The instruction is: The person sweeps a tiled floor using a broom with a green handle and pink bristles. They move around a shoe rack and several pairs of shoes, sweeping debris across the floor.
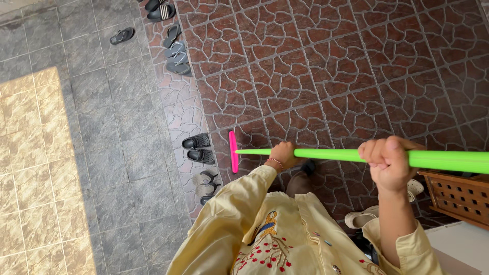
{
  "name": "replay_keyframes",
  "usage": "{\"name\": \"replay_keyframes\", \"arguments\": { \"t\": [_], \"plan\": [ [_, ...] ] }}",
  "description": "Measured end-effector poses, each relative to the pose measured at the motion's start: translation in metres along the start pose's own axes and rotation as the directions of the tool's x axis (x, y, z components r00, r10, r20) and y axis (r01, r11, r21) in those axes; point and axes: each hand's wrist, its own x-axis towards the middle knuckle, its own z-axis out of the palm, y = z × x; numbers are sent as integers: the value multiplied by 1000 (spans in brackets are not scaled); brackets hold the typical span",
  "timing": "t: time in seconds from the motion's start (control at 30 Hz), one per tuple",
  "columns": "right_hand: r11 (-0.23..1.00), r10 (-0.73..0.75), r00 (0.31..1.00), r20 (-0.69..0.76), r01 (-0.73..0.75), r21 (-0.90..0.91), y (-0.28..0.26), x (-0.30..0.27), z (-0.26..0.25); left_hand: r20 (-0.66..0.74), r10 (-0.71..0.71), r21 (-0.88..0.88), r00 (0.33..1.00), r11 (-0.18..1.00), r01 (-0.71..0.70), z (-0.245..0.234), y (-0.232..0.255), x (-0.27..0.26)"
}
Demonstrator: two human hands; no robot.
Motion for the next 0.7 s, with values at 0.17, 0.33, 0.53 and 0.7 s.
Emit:
{"name": "replay_keyframes", "arguments": {
  "t": [0.17,0.33,0.53,0.7],
  "plan": [
    [993,-95,994,62,99,-59,1,22,-25,42,10,-74,999,997,-7,15,41,35],
    [999,-4,998,65,7,-47,50,20,-35,79,-77,-67,994,994,83,59,17,60],
    [964,258,948,186,-267,21,119,-4,-43,56,-198,29,979,980,196,90,-68,41],
    [934,357,850,387,-323,-152,165,-19,-46,69,-259,114,963,961,250,60,-97,18]
  ]
}}
